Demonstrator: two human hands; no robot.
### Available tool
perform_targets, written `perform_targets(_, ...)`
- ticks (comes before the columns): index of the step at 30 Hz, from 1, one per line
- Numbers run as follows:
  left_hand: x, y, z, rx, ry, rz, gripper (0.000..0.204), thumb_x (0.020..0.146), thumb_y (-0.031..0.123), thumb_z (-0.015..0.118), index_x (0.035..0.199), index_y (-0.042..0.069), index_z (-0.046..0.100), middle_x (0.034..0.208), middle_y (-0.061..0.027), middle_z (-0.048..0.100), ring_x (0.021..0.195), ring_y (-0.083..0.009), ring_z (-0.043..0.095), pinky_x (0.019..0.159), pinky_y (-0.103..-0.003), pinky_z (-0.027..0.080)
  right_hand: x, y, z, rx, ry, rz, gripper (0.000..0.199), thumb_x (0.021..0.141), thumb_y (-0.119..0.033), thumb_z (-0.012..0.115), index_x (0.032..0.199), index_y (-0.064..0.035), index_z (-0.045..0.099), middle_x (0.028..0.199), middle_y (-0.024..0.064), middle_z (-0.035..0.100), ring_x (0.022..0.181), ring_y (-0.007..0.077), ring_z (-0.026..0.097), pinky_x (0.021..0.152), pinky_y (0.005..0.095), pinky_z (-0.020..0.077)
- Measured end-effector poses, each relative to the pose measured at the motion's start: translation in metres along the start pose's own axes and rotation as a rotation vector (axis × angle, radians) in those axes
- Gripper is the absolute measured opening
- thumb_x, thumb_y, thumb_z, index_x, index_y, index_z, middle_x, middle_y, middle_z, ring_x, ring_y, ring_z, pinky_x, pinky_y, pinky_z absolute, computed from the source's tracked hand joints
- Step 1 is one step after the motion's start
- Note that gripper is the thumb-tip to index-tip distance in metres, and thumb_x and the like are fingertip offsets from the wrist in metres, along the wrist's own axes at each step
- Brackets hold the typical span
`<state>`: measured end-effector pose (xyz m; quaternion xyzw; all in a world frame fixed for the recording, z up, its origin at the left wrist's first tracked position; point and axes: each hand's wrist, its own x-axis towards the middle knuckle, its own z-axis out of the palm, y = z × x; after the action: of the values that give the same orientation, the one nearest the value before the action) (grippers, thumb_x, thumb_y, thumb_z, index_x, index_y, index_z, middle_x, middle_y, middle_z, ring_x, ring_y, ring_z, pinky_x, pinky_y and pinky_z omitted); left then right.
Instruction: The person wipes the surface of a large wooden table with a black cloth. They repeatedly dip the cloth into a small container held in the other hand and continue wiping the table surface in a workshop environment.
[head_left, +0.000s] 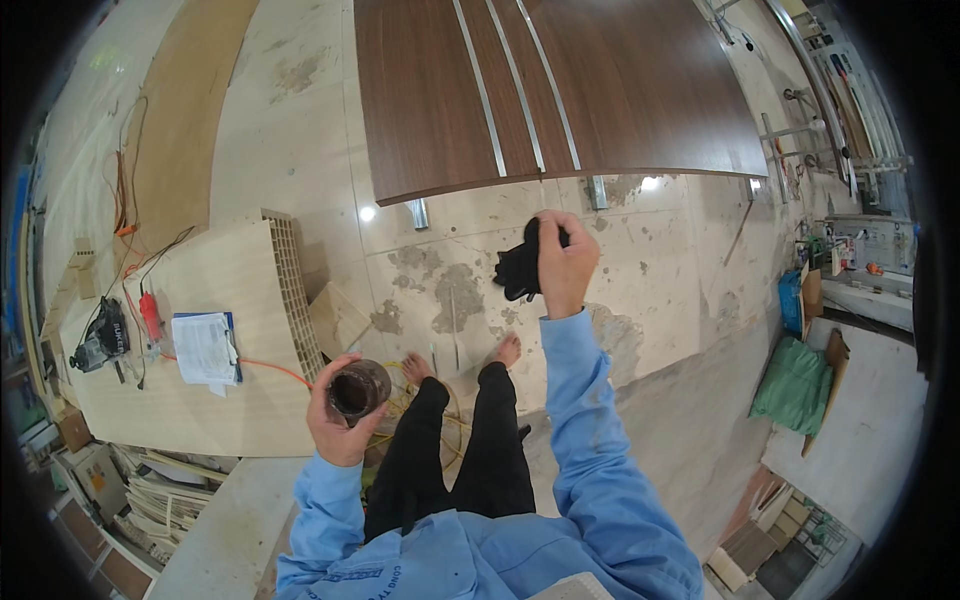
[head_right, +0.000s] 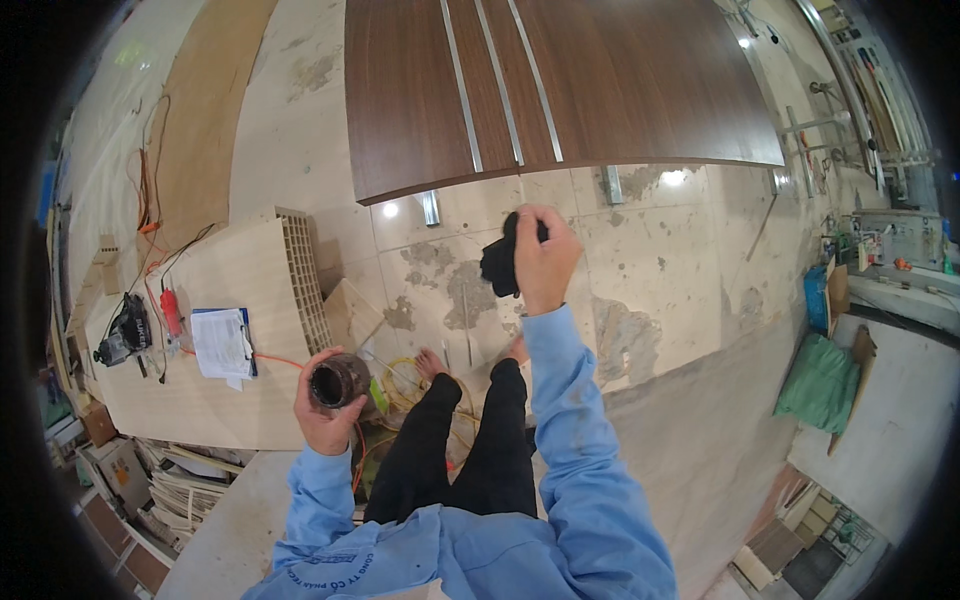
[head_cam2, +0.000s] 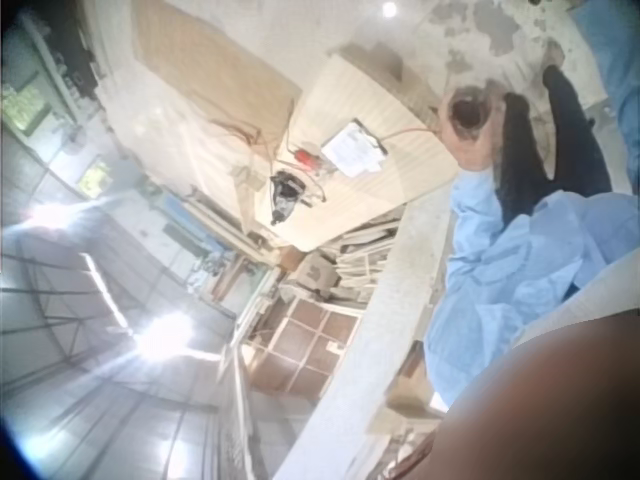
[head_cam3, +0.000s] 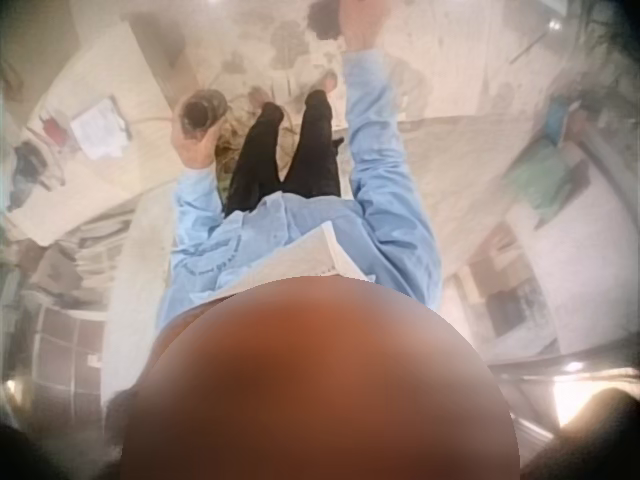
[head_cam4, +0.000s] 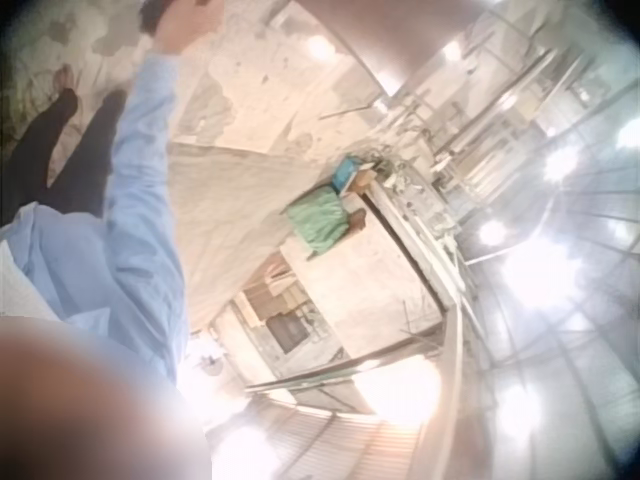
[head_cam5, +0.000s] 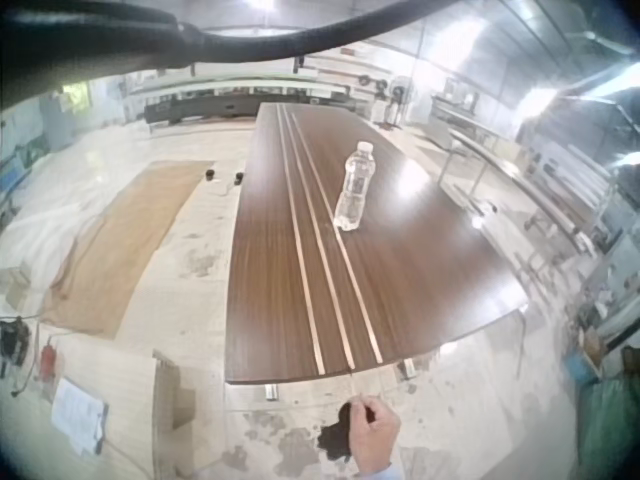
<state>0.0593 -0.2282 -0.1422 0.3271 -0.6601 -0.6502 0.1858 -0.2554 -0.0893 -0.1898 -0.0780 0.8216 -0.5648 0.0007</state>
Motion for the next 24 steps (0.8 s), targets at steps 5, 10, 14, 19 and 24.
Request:
perform_targets(5,0.002,0.004,0.014,0.019,-0.025,0.003,0.072,0.070,-0.006,0.081,0.135,-0.001,0.052,0.138,-0.0177,0.057,0.125,-0.0247,0.059,0.106,-0.037,0.049,0.002,-0.007,-0.006,-0.002,-0.110,0.001,0.012,0.092,-0.010,0.069,0.092,0.0011,0.074,0.082,0.0052,0.074,0.079,0.0105,0.066,0.075,0.0277,0.0524)
perform_targets(10,0.003,0.007,0.030,-0.001,-0.024,-0.001,0.071,0.070,-0.006,0.081,0.135,-0.001,0.052,0.137,-0.0170,0.057,0.125,-0.0245,0.059,0.106,-0.037,0.049,0.001,-0.002,-0.005,0.014,-0.001,0.001,0.013,0.089,-0.013,0.071,0.091,-0.0004,0.074,0.082,0.0125,0.074,0.077,0.0190,0.071,0.074,0.0312,0.0533)
perform_targets(14,0.002,0.008,0.038,0.019,-0.034,-0.008,0.072,0.071,-0.005,0.082,0.136,-0.002,0.051,0.137,-0.0172,0.057,0.125,-0.0248,0.059,0.106,-0.037,0.049,0.001,-0.003,-0.002,0.047,-0.114,-0.023,0.011,0.091,-0.009,0.070,0.091,0.0009,0.073,0.079,0.0065,0.073,0.075,0.0103,0.065,0.071,0.0281,0.0520)
perform_targets(19,0.000,0.009,0.049,0.014,-0.030,-0.026,0.072,0.071,-0.005,0.082,0.136,-0.002,0.051,0.138,-0.0178,0.057,0.126,-0.0254,0.058,0.107,-0.037,0.048,0.020,-0.001,-0.023,0.012,-0.019,-0.029,0.012,0.090,-0.011,0.069,0.091,0.0004,0.074,0.080,0.0098,0.074,0.075,0.0158,0.068,0.073,0.0297,0.0525)
perform_targets(24,-0.012,0.015,0.059,0.050,-0.024,-0.048,0.073,0.069,-0.003,0.077,0.138,-0.001,0.050,0.137,-0.0170,0.059,0.126,-0.0244,0.058,0.109,-0.037,0.045,0.029,0.018,-0.056,0.053,0.064,0.023,0.015,0.091,-0.013,0.068,0.091,0.0007,0.074,0.080,0.0111,0.073,0.077,0.0154,0.068,0.074,0.0303,0.0527)
